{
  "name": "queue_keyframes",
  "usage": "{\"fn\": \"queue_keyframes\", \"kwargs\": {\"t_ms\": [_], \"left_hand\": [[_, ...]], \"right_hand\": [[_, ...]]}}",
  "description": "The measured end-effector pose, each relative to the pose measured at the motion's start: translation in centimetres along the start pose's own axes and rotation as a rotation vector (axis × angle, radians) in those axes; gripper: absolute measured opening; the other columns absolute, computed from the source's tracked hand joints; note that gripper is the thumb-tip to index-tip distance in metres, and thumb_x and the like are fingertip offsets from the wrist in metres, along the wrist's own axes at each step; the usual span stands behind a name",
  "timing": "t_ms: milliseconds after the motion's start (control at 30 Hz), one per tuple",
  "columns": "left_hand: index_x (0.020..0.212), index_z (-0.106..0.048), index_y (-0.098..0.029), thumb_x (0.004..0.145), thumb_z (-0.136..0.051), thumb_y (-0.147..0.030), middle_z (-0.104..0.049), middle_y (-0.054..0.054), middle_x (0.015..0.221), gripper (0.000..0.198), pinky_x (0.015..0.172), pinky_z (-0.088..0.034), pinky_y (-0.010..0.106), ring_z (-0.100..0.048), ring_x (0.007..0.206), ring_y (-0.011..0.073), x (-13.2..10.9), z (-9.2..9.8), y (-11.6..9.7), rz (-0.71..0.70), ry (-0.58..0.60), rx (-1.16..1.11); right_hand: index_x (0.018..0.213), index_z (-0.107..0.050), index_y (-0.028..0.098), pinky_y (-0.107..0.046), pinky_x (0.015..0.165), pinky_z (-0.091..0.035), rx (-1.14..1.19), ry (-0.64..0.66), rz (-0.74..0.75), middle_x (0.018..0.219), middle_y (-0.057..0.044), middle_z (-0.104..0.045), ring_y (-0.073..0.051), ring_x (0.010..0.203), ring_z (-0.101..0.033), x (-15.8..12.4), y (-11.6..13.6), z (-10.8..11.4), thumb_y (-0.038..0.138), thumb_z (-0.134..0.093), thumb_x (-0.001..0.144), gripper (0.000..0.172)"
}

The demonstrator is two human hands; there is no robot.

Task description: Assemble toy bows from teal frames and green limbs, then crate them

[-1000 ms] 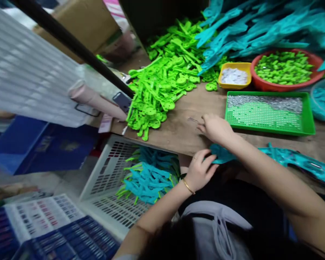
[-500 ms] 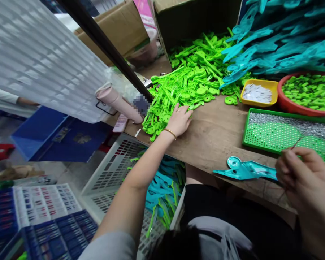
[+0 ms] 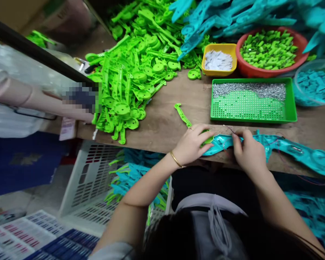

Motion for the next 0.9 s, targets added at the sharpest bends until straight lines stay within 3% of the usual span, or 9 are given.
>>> {"fn": "queue_keyframes", "kwargs": {"t_ms": [100, 400, 600, 800, 900], "left_hand": [[0.118, -0.062, -0.012, 0.091, -0.056, -0.031, -0.062, 0.014, 0.113, 0.033, 0.095, -0.048, 0.043, -0.057, 0.108, 0.0251, -0.5, -1.6, 0.5, 0.077, -0.020, -0.059], [0.124, -0.057, -0.016, 0.089, -0.055, -0.021, -0.066, 0.010, 0.117, 0.036, 0.104, -0.044, 0.042, -0.057, 0.114, 0.0215, -0.6, 0.0, 0.6, 0.136, 0.054, -0.265], [0.131, -0.051, -0.017, 0.084, -0.064, -0.022, -0.065, 0.009, 0.122, 0.049, 0.116, -0.028, 0.051, -0.059, 0.115, 0.0230, -1.1, -0.9, 2.2, 0.224, 0.192, -0.230], [0.126, -0.055, -0.019, 0.082, -0.070, -0.029, -0.068, 0.009, 0.114, 0.048, 0.095, -0.047, 0.044, -0.061, 0.105, 0.0252, -2.4, -1.2, 2.8, 0.435, 0.050, -0.161], [0.121, -0.058, -0.019, 0.082, -0.070, -0.030, -0.068, 0.009, 0.113, 0.042, 0.094, -0.049, 0.042, -0.062, 0.106, 0.0239, -2.3, -0.9, 2.2, 0.391, -0.010, -0.210]], "right_hand": [[0.095, -0.060, 0.019, -0.027, 0.053, -0.025, 0.016, 0.012, -0.010, 0.066, -0.005, -0.062, -0.017, 0.052, -0.050, 0.5, -0.4, 0.0, 0.039, -0.041, 0.092, 0.028], [0.098, -0.058, 0.021, -0.029, 0.056, -0.024, 0.032, 0.049, -0.054, 0.069, -0.006, -0.064, -0.019, 0.054, -0.051, 1.4, -0.2, -0.3, 0.039, -0.041, 0.092, 0.026], [0.097, -0.058, 0.020, -0.029, 0.056, -0.024, 0.010, 0.036, -0.061, 0.069, -0.006, -0.064, -0.019, 0.054, -0.052, 1.4, -0.2, -0.2, 0.039, -0.042, 0.092, 0.025], [0.096, -0.060, 0.021, -0.029, 0.053, -0.023, -0.042, 0.027, -0.049, 0.066, -0.005, -0.064, -0.019, 0.051, -0.051, 1.4, -0.4, -0.2, 0.040, -0.045, 0.092, 0.024], [0.094, -0.062, 0.021, -0.028, 0.056, -0.031, 0.005, -0.010, 0.044, 0.079, -0.005, -0.069, -0.020, 0.063, -0.060, 1.4, 0.4, 0.5, 0.036, -0.048, 0.092, 0.020]]}}
Point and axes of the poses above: each hand's wrist, its own x-axis towards the middle knuckle, its own z-axis out of the back of the hand, y = z × x, the point moved 8 cm from there along x, towards the middle knuckle
